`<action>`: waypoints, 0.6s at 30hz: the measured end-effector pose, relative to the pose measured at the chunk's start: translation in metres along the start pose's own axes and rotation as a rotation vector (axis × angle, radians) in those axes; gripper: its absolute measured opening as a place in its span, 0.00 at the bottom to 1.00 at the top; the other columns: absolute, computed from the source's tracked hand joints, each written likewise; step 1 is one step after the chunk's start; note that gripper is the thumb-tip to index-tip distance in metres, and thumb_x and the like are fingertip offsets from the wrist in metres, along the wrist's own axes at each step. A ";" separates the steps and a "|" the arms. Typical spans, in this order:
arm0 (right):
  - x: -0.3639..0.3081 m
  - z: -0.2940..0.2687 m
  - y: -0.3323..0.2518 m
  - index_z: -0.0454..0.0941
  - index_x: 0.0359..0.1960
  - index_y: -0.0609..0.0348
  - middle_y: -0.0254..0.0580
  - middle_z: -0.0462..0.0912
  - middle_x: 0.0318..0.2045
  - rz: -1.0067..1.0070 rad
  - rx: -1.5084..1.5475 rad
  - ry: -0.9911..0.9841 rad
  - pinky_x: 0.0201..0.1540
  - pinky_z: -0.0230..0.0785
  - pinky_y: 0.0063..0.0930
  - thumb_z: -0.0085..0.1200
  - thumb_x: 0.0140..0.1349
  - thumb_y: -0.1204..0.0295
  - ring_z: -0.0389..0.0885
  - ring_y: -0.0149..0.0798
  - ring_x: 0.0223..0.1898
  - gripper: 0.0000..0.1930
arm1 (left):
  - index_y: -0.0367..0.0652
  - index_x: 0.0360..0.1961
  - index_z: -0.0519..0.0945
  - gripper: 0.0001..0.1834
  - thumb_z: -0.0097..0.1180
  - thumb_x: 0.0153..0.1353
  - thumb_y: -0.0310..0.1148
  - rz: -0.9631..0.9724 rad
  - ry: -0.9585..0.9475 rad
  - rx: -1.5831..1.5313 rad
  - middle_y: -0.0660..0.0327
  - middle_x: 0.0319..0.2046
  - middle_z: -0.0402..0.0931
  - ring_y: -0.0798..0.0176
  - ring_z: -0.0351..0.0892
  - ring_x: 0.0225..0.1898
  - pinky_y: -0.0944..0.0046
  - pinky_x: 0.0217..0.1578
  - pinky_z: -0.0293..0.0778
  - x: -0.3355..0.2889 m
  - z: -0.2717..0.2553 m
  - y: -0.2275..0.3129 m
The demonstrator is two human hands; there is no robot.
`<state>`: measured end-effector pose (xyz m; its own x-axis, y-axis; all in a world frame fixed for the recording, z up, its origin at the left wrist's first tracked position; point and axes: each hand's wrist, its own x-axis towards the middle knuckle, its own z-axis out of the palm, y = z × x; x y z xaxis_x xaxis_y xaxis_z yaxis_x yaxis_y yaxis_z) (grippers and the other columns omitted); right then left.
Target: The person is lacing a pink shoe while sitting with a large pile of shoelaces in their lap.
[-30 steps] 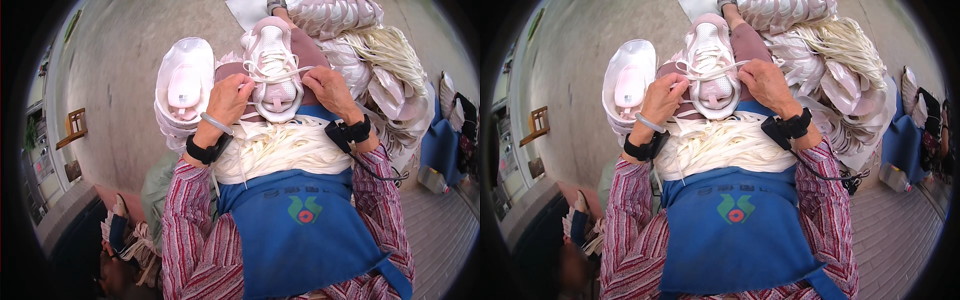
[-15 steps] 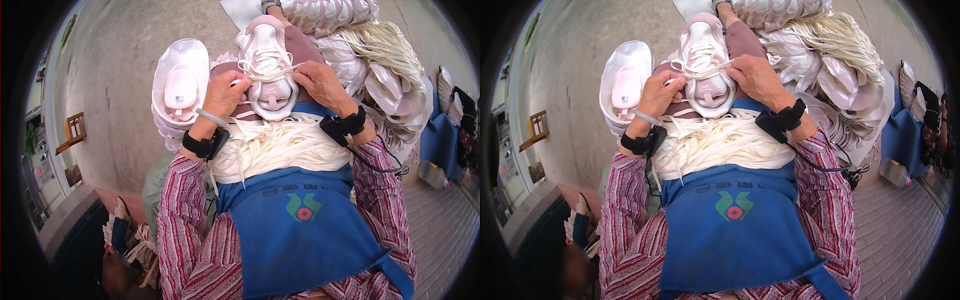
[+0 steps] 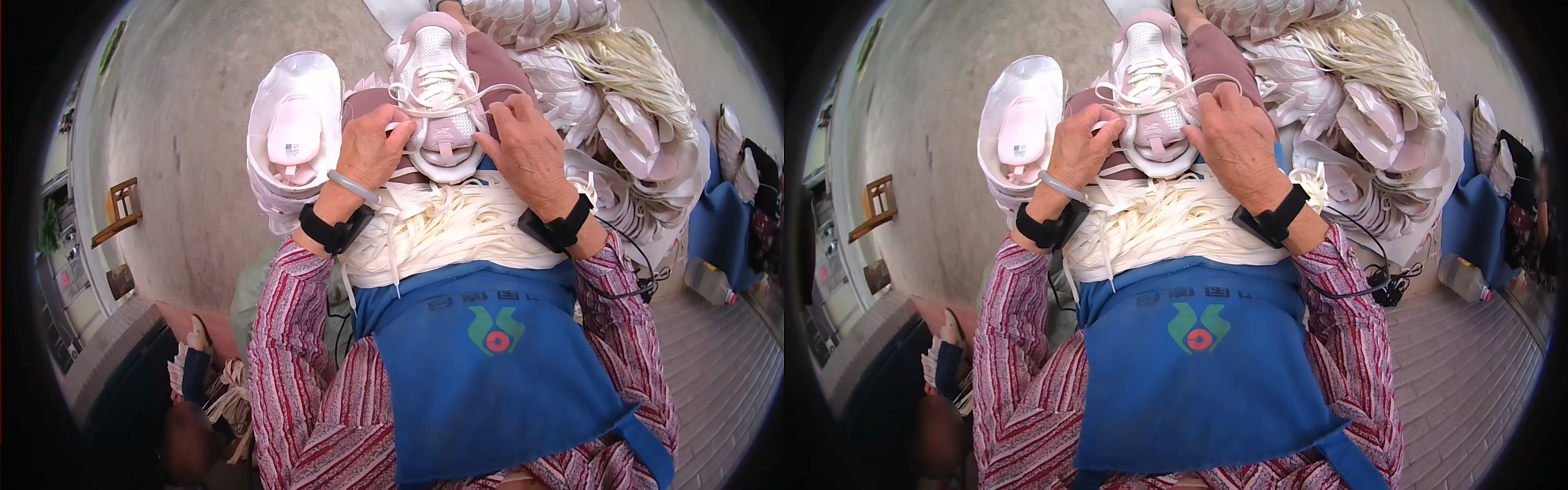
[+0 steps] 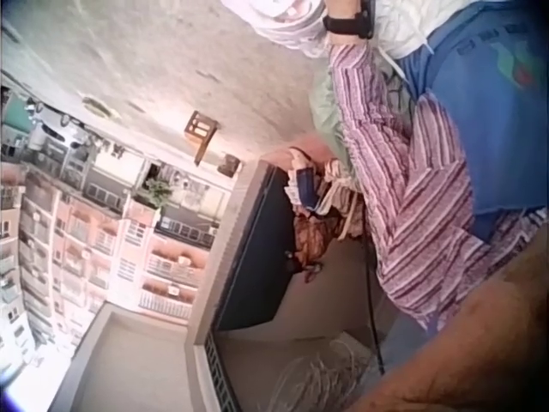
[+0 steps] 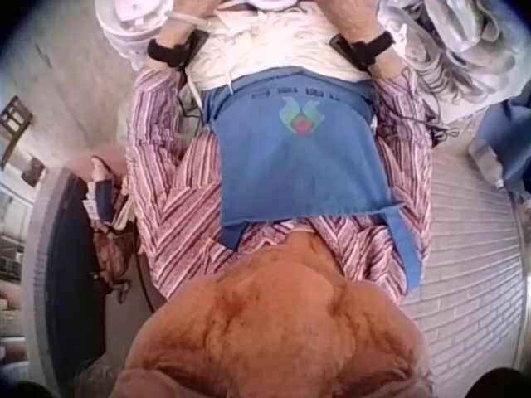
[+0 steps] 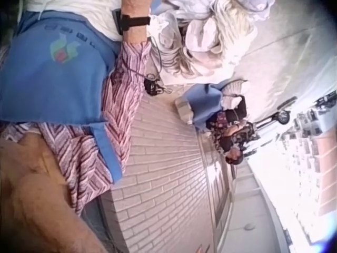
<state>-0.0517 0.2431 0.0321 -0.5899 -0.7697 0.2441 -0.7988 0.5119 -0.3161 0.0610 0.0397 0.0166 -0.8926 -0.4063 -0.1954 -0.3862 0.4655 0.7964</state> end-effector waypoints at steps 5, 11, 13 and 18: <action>-0.003 0.017 0.002 0.72 0.28 0.59 0.43 0.71 0.31 -0.027 -0.143 -0.025 0.32 0.70 0.31 0.58 0.55 0.67 0.77 0.41 0.31 0.10 | 0.37 0.32 0.78 0.09 0.58 0.58 0.34 0.102 0.022 0.096 0.47 0.28 0.79 0.44 0.80 0.29 0.52 0.30 0.73 -0.002 0.002 0.005; 0.000 0.034 0.010 0.72 0.28 0.62 0.46 0.72 0.31 -0.057 -0.032 -0.069 0.30 0.73 0.35 0.54 0.54 0.72 0.78 0.45 0.29 0.06 | 0.36 0.43 0.71 0.19 0.61 0.56 0.35 0.333 0.098 0.532 0.50 0.39 0.73 0.47 0.81 0.33 0.55 0.29 0.78 -0.021 0.015 0.014; 0.000 0.035 0.012 0.72 0.28 0.63 0.47 0.72 0.31 -0.056 0.016 -0.082 0.30 0.74 0.37 0.54 0.54 0.72 0.78 0.47 0.29 0.06 | 0.35 0.43 0.71 0.17 0.59 0.58 0.34 0.327 0.093 0.595 0.49 0.39 0.72 0.48 0.81 0.33 0.57 0.28 0.79 -0.023 0.018 0.014; 0.006 0.032 0.021 0.72 0.30 0.63 0.48 0.73 0.34 -0.060 0.122 -0.069 0.33 0.75 0.40 0.53 0.55 0.73 0.79 0.51 0.34 0.06 | 0.35 0.46 0.72 0.14 0.54 0.61 0.31 0.216 0.070 0.522 0.47 0.41 0.74 0.43 0.78 0.39 0.52 0.38 0.76 -0.018 0.018 0.009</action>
<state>-0.0678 0.2373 -0.0021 -0.5282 -0.8244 0.2035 -0.8097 0.4169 -0.4129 0.0690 0.0648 0.0171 -0.9534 -0.3015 -0.0065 -0.2760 0.8638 0.4216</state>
